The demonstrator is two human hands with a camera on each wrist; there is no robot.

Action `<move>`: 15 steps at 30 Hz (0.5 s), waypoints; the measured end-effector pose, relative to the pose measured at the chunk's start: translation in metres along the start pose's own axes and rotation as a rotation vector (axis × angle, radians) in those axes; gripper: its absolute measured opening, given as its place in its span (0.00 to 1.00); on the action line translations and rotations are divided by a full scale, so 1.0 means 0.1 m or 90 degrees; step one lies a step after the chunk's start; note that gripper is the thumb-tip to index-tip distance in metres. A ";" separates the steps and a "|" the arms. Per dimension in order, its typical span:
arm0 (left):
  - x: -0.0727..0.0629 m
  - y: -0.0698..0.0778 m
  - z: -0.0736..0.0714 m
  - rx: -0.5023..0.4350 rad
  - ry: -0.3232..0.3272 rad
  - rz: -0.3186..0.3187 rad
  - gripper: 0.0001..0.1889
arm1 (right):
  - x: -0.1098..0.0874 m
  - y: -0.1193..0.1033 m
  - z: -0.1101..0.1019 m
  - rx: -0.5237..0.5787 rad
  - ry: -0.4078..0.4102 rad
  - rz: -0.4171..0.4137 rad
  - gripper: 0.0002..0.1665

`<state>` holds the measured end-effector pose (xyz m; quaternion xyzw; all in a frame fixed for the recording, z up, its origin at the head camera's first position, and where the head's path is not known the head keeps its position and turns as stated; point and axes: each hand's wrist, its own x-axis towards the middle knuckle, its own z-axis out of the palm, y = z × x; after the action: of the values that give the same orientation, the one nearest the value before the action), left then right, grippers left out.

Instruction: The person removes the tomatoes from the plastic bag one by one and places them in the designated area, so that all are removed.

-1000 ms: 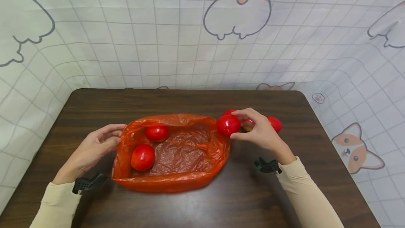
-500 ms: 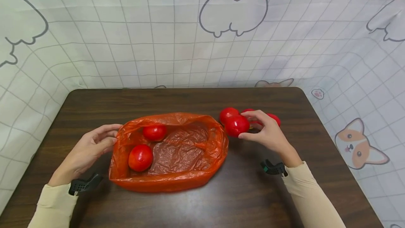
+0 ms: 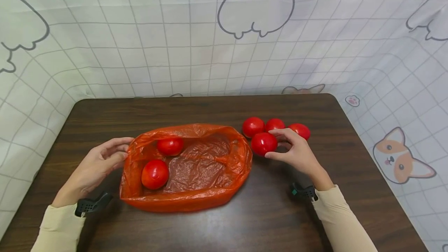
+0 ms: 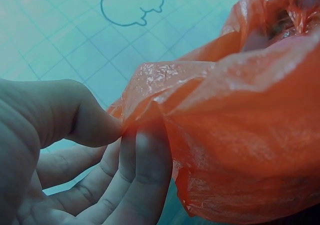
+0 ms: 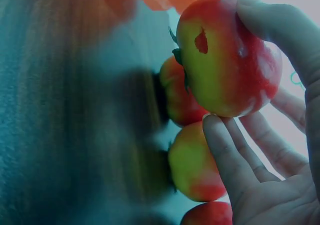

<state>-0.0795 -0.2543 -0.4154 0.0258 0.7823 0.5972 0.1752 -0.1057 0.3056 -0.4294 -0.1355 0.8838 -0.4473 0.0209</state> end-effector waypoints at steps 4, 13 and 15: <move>-0.01 0.00 0.00 -0.007 0.000 0.009 0.27 | -0.01 0.04 0.05 -0.012 0.005 0.010 0.37; 0.00 0.00 -0.01 -0.014 0.001 0.011 0.27 | -0.02 0.12 0.14 -0.023 0.003 0.034 0.37; 0.00 -0.01 -0.01 -0.011 0.002 0.011 0.26 | -0.02 0.12 0.15 -0.025 0.004 0.034 0.37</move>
<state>-0.0799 -0.2554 -0.4161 0.0306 0.7773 0.6053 0.1690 -0.1043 0.3016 -0.4483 -0.1112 0.8957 -0.4297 0.0273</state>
